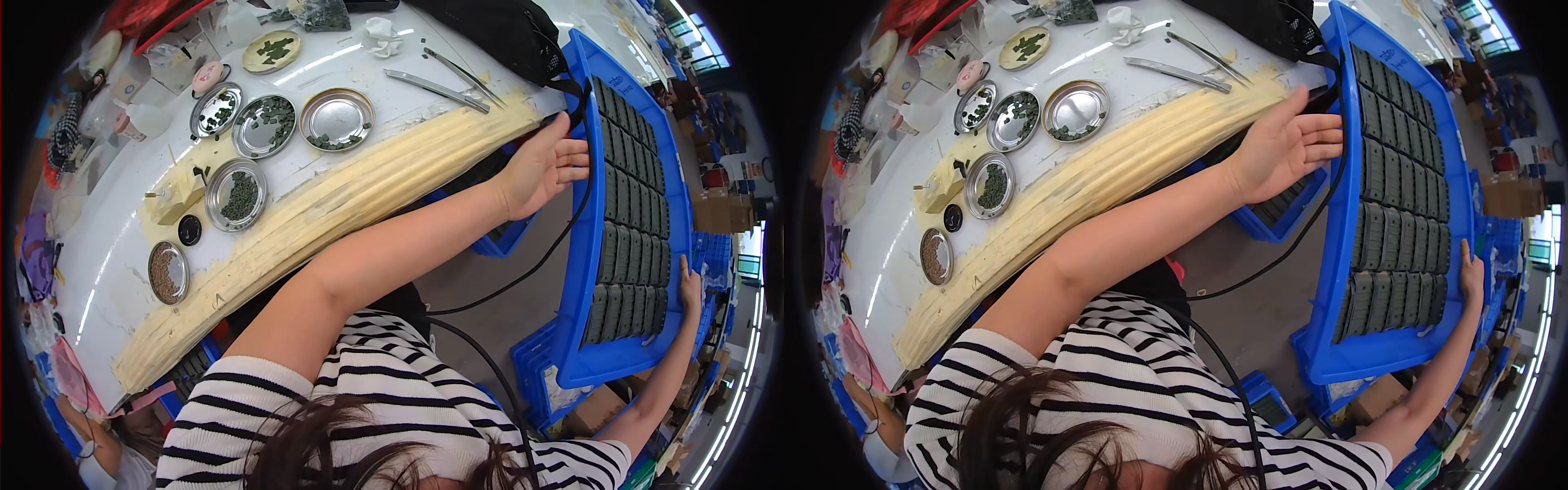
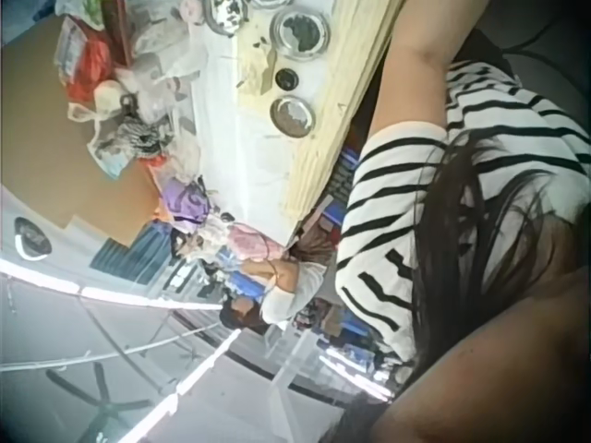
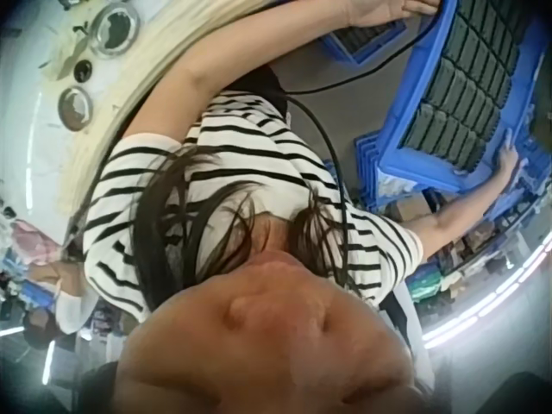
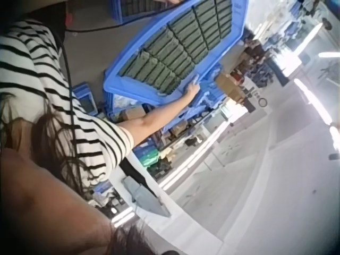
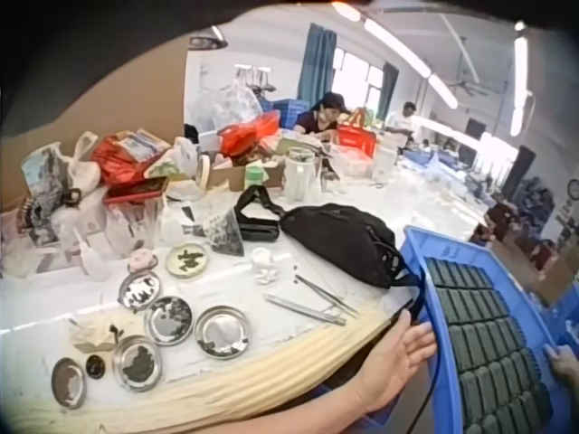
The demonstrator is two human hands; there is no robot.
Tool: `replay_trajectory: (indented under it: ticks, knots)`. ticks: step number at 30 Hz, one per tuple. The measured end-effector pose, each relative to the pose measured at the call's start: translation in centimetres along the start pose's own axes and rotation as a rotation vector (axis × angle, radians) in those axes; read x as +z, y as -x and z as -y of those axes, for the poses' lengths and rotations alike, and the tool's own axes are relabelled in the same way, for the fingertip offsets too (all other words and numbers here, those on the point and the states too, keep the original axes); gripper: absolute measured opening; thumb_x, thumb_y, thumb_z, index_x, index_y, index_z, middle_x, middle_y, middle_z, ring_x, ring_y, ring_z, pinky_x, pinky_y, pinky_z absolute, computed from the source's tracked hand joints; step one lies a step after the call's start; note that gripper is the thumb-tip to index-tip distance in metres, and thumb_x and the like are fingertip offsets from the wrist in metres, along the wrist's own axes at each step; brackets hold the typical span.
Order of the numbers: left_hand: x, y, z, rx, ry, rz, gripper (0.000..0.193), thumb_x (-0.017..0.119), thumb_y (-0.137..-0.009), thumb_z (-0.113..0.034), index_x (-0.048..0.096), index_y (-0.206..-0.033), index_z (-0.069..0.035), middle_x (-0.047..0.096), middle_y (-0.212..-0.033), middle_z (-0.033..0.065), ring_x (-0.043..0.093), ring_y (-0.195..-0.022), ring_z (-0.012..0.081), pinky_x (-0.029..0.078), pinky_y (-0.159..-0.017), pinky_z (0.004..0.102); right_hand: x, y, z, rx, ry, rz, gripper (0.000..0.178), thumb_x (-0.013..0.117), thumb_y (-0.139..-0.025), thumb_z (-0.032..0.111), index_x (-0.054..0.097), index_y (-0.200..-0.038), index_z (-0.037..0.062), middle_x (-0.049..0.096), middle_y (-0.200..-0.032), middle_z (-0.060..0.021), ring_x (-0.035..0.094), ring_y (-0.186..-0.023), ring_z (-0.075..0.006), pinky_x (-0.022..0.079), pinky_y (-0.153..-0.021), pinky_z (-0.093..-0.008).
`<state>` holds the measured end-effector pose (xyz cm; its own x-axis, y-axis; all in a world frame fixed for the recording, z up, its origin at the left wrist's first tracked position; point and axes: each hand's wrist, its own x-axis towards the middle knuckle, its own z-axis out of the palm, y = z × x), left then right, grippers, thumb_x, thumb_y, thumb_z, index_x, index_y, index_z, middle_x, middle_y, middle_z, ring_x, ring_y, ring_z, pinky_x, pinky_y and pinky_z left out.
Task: Assembling plastic toy parts by applying an substance with a brush and joining components at a factory workbench.
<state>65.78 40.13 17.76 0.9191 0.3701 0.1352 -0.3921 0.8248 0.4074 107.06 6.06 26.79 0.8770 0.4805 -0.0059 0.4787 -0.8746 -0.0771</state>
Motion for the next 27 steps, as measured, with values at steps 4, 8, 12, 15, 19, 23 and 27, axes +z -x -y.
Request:
replay_trajectory:
  ticks: [4, 8, 12, 15, 19, 23, 27]
  knots:
    - [3.3, 3.9, 1.8, 0.863, -1.291, -0.492, 0.048, 0.065, -0.082, -0.016, 0.044, -0.122, 0.002, 0.052, -0.11, 0.016, 0.052, -0.101, 0.0254, 0.039, -0.094, 0.0363, -0.5, 0.4, 0.0, 0.071, 0.065, 0.063, 0.074, 0.046, -0.087, 0.064, 0.056, -0.069, -0.0075, 0.05, -0.062, -0.0065, 0.045, -0.064, -0.0146, 0.039, -0.06, -0.0355]
    - [6.4, 7.5, 3.8, 0.292, -0.962, -0.245, 0.041, 0.063, -0.085, -0.024, 0.045, -0.112, 0.001, 0.053, -0.097, 0.0147, 0.056, -0.088, 0.0199, 0.051, -0.07, 0.0336, -0.8, -0.1, -0.5, 0.078, 0.074, 0.038, 0.072, 0.049, -0.086, 0.063, 0.051, -0.066, -0.0062, 0.045, -0.06, -0.0044, 0.039, -0.062, -0.0127, 0.037, -0.056, -0.0358]
    - [3.9, 2.7, 3.3, -0.145, -0.723, -0.223, 0.037, 0.065, -0.085, -0.028, 0.047, -0.099, 0.001, 0.054, -0.081, 0.0089, 0.057, -0.075, 0.0159, 0.05, -0.066, 0.0312, -1.1, 0.2, 0.4, 0.053, 0.071, 0.039, 0.073, 0.049, -0.085, 0.064, 0.055, -0.07, -0.0077, 0.05, -0.062, -0.0083, 0.045, -0.063, -0.0159, 0.039, -0.059, -0.0369]
    - [3.8, 1.4, 2.9, -0.137, -0.882, -0.173, 0.033, 0.065, -0.085, -0.028, 0.048, -0.09, 0.0, 0.053, -0.075, 0.0054, 0.054, -0.069, 0.0127, 0.047, -0.061, 0.0286, -0.6, 1.2, 0.0, 0.031, 0.064, 0.023, 0.074, 0.05, -0.085, 0.062, 0.061, -0.09, -0.0108, 0.061, -0.08, -0.0168, 0.056, -0.078, -0.0228, 0.044, -0.073, -0.0362]
    - [3.5, 1.0, 3.4, 0.023, -0.973, -0.193, 0.03, 0.065, -0.084, -0.026, 0.048, -0.086, -0.001, 0.051, -0.074, 0.0041, 0.049, -0.066, 0.0102, 0.042, -0.057, 0.0278, 0.2, 4.2, 1.5, 0.043, -0.083, -0.053, 0.076, 0.055, -0.084, 0.057, 0.052, -0.121, -0.0102, 0.058, -0.116, -0.0234, 0.054, -0.11, -0.0286, 0.038, -0.095, -0.0336]
    - [4.4, 1.5, 3.1, 0.092, -0.955, -0.138, 0.029, 0.065, -0.083, -0.024, 0.049, -0.085, 0.0, 0.05, -0.072, 0.003, 0.048, -0.066, 0.0092, 0.042, -0.057, 0.028, -0.8, 6.0, -0.3, 0.057, -0.215, -0.182, 0.062, 0.057, -0.088, 0.047, 0.056, -0.118, -0.0071, 0.061, -0.101, -0.0106, 0.054, -0.093, -0.0169, 0.041, -0.085, -0.028]
    - [6.6, 2.1, 1.5, 0.223, -0.945, -0.074, 0.026, 0.063, -0.083, -0.021, 0.049, -0.082, 0.001, 0.051, -0.069, 0.003, 0.048, -0.063, 0.0081, 0.041, -0.053, 0.0263, -4.7, 6.5, -2.0, -0.047, -0.465, -0.118, 0.037, 0.055, -0.094, 0.031, 0.06, -0.114, 0.001, 0.057, -0.094, 0.0008, 0.049, -0.083, -0.0068, 0.039, -0.074, -0.0205]
